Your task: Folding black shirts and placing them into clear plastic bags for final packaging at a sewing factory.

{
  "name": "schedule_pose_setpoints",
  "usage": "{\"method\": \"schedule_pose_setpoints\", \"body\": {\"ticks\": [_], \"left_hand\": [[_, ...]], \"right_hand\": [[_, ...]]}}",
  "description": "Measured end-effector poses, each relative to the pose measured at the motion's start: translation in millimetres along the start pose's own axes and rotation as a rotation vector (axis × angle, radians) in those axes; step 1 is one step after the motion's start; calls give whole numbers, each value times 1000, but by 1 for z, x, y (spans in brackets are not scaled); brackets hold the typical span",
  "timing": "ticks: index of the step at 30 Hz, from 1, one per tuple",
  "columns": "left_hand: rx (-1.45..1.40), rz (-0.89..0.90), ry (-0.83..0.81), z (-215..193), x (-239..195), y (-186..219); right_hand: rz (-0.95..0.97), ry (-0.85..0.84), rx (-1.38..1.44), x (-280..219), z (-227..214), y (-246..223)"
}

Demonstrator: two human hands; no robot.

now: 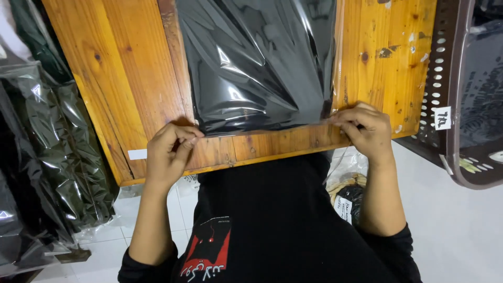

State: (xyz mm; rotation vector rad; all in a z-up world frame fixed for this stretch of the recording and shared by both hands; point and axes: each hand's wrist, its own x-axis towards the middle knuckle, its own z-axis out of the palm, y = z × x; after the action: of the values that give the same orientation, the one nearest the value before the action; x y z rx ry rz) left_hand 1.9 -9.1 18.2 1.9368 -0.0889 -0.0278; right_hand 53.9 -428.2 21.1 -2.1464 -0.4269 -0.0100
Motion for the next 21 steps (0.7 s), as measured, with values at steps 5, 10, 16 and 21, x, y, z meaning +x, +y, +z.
{"method": "schedule_pose_setpoints", "body": {"ticks": [5,10,16,21], "left_hand": [[-53,-56,8,-1,1,6],[-48,-13,7,-3,0,-1],[28,-21,6,2,5,5],[-110,-225,115,10,4,14]], "right_hand": [[-23,-36,8,2,-6,3],[-46,-32,19,-3,-3,7],[17,-26,53,-4,-5,9],[144,-57,68,-8,-11,19]]}}
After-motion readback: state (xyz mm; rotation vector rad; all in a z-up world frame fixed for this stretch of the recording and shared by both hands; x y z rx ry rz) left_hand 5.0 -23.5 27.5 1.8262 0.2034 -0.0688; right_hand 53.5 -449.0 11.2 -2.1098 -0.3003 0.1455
